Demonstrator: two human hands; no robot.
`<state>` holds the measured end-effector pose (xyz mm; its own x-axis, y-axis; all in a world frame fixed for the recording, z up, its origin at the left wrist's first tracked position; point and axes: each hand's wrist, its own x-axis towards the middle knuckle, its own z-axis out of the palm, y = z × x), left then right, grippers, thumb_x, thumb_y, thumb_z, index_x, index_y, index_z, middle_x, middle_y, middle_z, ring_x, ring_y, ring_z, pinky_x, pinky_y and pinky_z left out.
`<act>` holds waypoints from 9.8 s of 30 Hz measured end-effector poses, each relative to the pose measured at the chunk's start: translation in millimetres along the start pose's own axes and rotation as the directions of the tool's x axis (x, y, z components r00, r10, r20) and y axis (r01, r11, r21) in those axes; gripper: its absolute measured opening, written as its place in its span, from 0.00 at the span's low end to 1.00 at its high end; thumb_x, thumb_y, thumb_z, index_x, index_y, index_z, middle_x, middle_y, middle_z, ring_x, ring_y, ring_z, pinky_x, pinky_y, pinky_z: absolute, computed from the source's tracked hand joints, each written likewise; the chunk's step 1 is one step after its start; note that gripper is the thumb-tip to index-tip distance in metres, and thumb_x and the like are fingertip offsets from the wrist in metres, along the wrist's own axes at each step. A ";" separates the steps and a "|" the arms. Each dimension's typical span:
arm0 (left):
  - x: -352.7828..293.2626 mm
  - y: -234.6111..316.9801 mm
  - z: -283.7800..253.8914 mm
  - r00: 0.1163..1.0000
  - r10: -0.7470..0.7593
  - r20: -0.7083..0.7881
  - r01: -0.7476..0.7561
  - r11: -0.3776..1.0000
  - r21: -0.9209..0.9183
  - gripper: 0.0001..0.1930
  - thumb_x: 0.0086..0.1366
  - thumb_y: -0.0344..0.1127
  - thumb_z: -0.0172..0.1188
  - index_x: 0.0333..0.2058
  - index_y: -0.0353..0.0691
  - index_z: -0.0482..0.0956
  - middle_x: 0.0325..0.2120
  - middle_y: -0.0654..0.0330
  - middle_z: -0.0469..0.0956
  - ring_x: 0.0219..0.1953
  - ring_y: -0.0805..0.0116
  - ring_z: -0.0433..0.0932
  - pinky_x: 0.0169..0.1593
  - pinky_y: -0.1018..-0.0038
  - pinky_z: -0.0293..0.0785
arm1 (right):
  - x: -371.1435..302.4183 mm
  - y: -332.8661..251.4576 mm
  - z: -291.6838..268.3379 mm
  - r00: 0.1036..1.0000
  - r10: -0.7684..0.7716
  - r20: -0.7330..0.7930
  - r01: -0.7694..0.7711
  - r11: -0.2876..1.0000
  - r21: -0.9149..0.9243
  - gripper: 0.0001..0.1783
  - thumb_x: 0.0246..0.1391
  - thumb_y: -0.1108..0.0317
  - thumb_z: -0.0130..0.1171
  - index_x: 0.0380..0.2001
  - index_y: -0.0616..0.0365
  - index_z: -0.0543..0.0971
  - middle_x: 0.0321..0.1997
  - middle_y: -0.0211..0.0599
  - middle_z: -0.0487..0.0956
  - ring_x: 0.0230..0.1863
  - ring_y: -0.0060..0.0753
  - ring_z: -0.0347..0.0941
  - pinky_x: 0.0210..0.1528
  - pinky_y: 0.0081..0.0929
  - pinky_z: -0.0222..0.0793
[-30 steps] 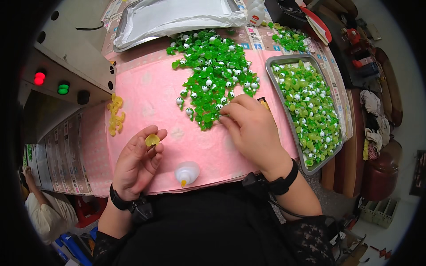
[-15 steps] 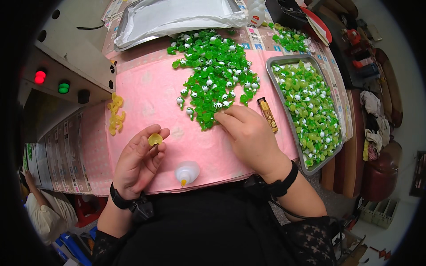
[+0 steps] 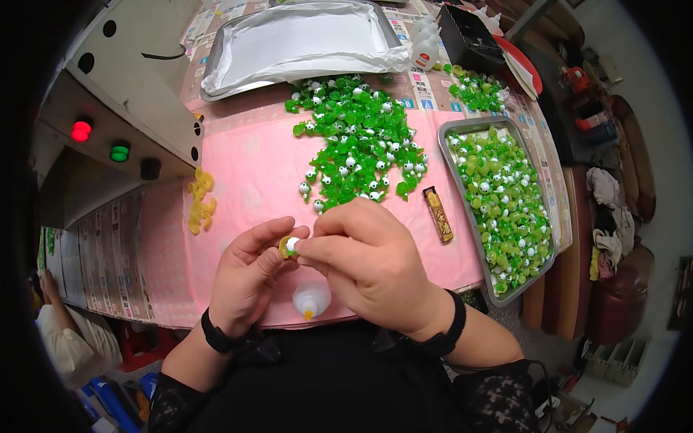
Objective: The person assembles small green and white gummy candies by applying glue to yellow plastic pieces and attaching the gummies to them. The person handles the items one at a time, using a small bottle to apply adhesive and then pressing the gummies onto the plastic base.
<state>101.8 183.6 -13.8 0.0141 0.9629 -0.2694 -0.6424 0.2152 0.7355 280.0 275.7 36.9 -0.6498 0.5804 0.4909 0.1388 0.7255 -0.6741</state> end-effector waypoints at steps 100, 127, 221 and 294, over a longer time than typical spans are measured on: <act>2.3 16.7 -8.9 0.964 0.224 0.146 -0.266 0.854 0.446 0.04 0.55 0.22 0.65 0.30 0.35 0.80 0.30 0.60 0.78 0.36 0.71 0.75 0.42 0.75 0.70 | 5.4 11.6 5.3 0.956 -0.077 0.284 0.079 0.997 0.003 0.10 0.46 0.68 0.65 0.34 0.56 0.78 0.30 0.33 0.73 0.34 0.36 0.72 0.37 0.31 0.63; 5.1 18.7 -8.8 0.968 0.204 0.149 -0.250 0.858 0.450 0.04 0.55 0.20 0.64 0.30 0.35 0.79 0.31 0.60 0.77 0.36 0.72 0.75 0.44 0.75 0.70 | -1.8 18.3 9.2 0.977 -0.047 0.210 0.040 0.998 0.039 0.09 0.45 0.70 0.65 0.33 0.55 0.80 0.29 0.33 0.75 0.32 0.38 0.73 0.36 0.32 0.65; -19.5 -11.2 -25.2 0.976 -0.158 0.151 0.206 0.896 -0.394 0.16 0.70 0.31 0.53 0.55 0.36 0.71 0.54 0.51 0.74 0.50 0.65 0.79 0.52 0.77 0.79 | -26.1 -6.6 -2.4 0.984 0.059 -0.167 -0.031 0.985 0.170 0.20 0.42 0.67 0.75 0.36 0.61 0.76 0.33 0.38 0.77 0.32 0.36 0.73 0.33 0.29 0.70; -5.9 4.8 -28.0 0.994 -0.109 0.025 0.112 0.960 -0.258 0.20 0.70 0.38 0.54 0.57 0.34 0.69 0.53 0.49 0.74 0.46 0.70 0.79 0.48 0.78 0.79 | -21.3 36.3 -10.1 0.982 0.072 0.175 -0.029 0.971 -0.239 0.15 0.44 0.77 0.61 0.40 0.62 0.79 0.44 0.43 0.78 0.44 0.44 0.76 0.46 0.36 0.73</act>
<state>77.2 174.4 -26.1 0.1033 0.9375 -0.3323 -0.8128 0.2722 0.5151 306.4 293.5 7.6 -0.7584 0.5579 0.3369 0.3322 0.7757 -0.5365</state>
